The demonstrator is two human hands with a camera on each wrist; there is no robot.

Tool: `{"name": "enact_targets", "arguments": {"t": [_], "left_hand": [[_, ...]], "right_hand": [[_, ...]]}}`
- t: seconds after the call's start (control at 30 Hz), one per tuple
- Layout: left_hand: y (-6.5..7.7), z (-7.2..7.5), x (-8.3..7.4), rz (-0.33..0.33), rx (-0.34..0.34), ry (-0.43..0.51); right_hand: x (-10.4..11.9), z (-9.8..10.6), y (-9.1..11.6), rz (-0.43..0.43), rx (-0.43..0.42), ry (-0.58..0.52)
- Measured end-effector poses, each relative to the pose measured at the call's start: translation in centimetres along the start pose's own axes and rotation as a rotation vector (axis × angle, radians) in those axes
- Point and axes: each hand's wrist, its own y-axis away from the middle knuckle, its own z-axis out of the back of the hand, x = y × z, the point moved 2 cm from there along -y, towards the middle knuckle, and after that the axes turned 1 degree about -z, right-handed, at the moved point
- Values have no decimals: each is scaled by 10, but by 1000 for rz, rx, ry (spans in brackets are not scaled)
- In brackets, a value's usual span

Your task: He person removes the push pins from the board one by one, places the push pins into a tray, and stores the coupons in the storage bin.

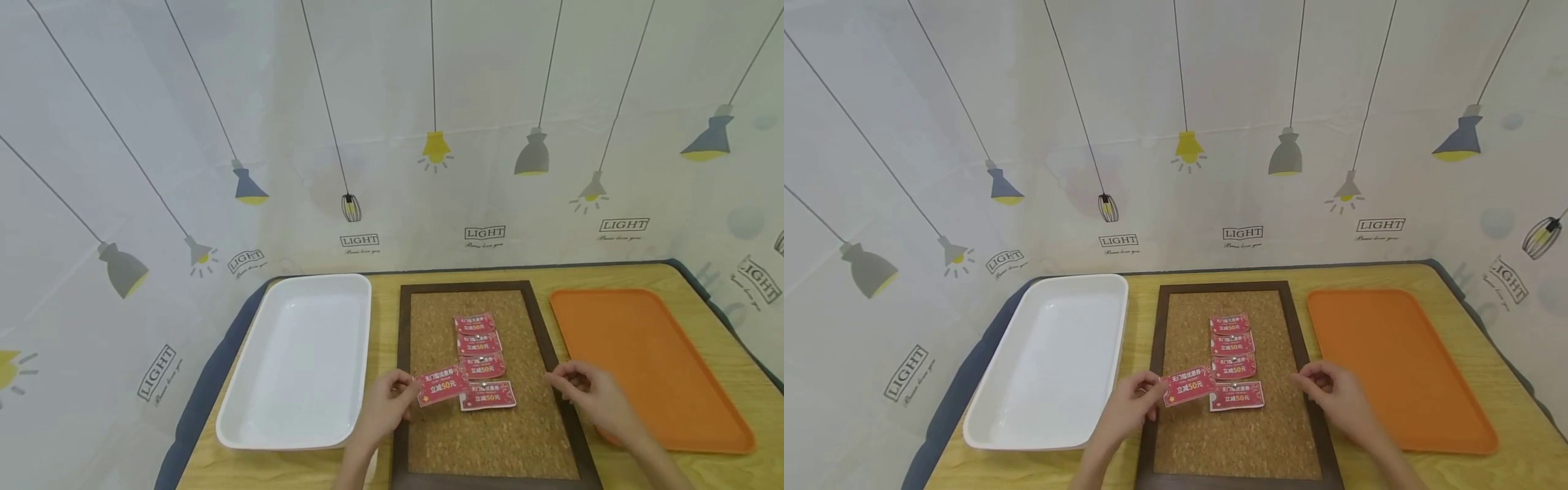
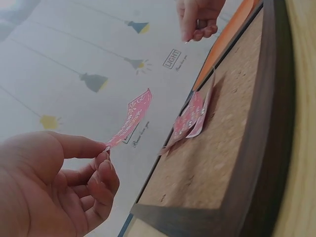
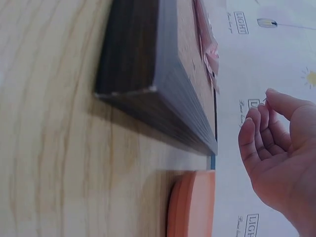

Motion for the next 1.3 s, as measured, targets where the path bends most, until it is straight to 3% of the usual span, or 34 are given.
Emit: {"name": "enact_targets", "arguments": {"t": [0.57,1.3], "left_hand": [[6,53,-3,35,-145,28],[22,119,20,207,-353,-92]], "right_hand": [[-19,37,3,-53,-60,41],[-56,62,6,-115,-110,97]]}}
